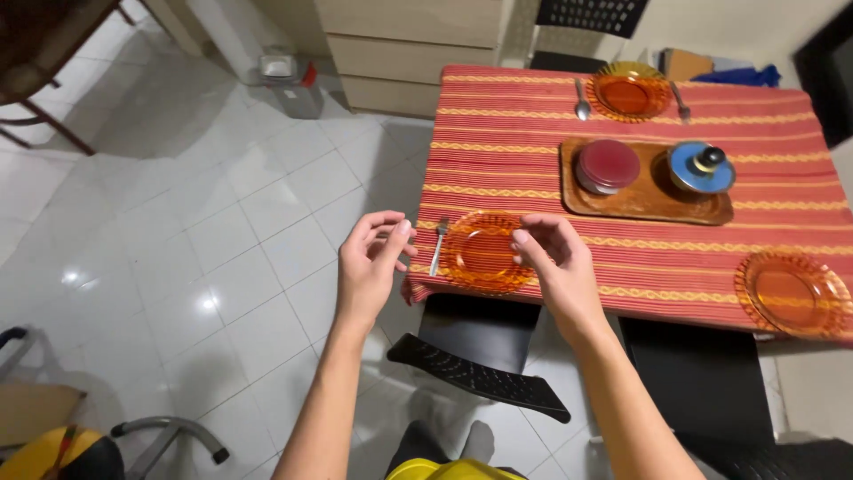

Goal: Placing a wooden tray with bowls, amber plates, and silverware onto a dining table to set it for a meal.

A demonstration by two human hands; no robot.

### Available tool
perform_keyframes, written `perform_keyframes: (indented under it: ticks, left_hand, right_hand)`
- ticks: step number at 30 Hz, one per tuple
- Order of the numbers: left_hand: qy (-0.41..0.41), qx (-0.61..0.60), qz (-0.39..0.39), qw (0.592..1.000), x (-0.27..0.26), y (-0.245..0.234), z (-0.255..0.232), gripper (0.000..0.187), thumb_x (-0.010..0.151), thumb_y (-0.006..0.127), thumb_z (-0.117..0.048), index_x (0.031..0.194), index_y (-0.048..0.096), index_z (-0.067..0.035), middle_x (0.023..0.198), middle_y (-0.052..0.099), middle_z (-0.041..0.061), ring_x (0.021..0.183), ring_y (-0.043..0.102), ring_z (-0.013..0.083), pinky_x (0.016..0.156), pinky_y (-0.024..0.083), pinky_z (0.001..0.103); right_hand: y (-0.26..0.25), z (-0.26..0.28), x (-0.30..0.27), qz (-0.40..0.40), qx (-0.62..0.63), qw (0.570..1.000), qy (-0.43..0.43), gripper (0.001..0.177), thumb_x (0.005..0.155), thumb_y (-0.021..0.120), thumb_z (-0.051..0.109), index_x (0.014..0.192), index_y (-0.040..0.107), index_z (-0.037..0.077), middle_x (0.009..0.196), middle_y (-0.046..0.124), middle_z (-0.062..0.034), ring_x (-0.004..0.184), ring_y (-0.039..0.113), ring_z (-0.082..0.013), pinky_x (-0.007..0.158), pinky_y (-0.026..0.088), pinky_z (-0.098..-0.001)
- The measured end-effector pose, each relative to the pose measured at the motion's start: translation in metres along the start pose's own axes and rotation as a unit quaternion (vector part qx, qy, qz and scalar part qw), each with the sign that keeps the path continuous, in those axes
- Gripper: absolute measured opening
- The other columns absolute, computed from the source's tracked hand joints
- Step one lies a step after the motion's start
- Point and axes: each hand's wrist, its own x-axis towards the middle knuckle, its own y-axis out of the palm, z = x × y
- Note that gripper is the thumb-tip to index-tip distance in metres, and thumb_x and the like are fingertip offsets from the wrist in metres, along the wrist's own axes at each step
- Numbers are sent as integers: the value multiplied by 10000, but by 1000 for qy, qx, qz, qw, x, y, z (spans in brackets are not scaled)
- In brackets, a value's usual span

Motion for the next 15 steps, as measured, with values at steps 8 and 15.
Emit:
perform_keyframes:
  ticks: [8, 15]
  left_hand:
    - [48, 11, -47, 998, 1, -96, -36, 339, 965, 677, -297, 1172, 660, -29, 1001, 755, 69, 811, 714, 108, 629, 534, 244]
    - [87, 6, -51, 995, 35, -217, -56, 319, 983, 674, -291, 1165, 653, -30, 981, 738, 67, 812, 705, 116, 631, 524, 252]
  right_hand:
    - [103, 11, 3, 64, -14, 996, -56, 281, 975, 692, 160, 1211, 614, 30, 1094, 677, -51, 1022, 656, -134, 899, 553, -301]
    - [236, 11, 24, 87, 26, 994, -67, 268, 990, 673, 159, 1220, 612, 35, 1089, 678, -46, 1036, 671, -137, 925, 559, -310]
